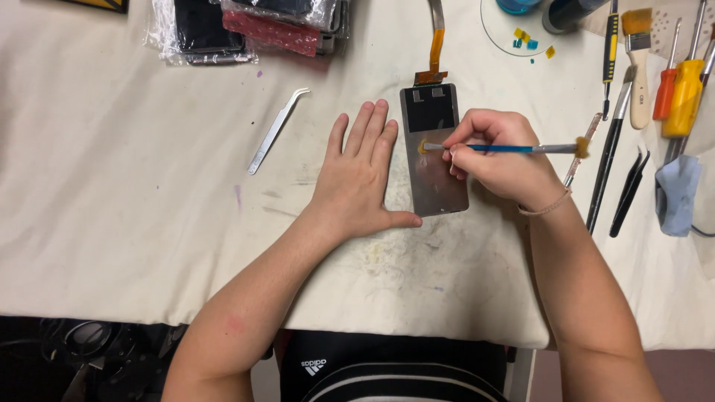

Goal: Applying adhesive to a mobile phone screen component and spreading it evenly with a brush.

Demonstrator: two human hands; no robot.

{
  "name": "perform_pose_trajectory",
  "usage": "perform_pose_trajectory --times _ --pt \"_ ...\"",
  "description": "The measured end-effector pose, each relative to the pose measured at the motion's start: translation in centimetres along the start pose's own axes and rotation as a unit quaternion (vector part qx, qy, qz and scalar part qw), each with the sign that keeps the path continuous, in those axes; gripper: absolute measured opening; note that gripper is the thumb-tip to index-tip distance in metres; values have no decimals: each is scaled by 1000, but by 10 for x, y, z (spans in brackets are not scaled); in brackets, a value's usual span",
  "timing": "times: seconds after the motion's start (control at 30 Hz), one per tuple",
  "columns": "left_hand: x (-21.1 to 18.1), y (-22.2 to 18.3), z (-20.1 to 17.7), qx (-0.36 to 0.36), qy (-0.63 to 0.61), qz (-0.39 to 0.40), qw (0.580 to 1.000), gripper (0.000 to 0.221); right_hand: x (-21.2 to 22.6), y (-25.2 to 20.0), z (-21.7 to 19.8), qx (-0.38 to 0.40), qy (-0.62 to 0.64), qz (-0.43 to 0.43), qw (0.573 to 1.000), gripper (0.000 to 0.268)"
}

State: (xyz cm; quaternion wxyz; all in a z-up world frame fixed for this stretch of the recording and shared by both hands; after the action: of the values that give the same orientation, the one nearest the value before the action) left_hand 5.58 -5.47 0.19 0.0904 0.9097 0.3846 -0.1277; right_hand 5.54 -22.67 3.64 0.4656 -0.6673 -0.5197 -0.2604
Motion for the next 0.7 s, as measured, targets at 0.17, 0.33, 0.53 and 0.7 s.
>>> perform_pose_trajectory --times 0.17,0.33,0.53,0.7 --pt "1 0 -2 -5 -7 -2 1000 147 17 -6 13 34 -41 15 998 10" --pt "3 1 -4 -7 -22 -3 1000 144 30 0 25 73 -106 -10 992 12" --pt "1 0 0 15 8 -9 1000 149 45 26 15 -40 -110 -17 993 12" --pt "1 0 -1 18 32 -20 999 158 51 51 11 -85 -115 -31 989 8"
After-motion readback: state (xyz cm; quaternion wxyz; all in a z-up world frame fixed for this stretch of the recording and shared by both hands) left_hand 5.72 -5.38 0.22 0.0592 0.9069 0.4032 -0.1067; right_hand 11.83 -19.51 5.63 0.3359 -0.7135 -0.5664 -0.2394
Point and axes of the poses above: each hand's wrist, its own y-axis towards the middle knuckle, its own z-axis out of the palm, x = y × z, the point moved 8 cm from there along y, towards the middle knuckle, and after that the axes turned 3 degrees about -y, right-handed, at the moved point
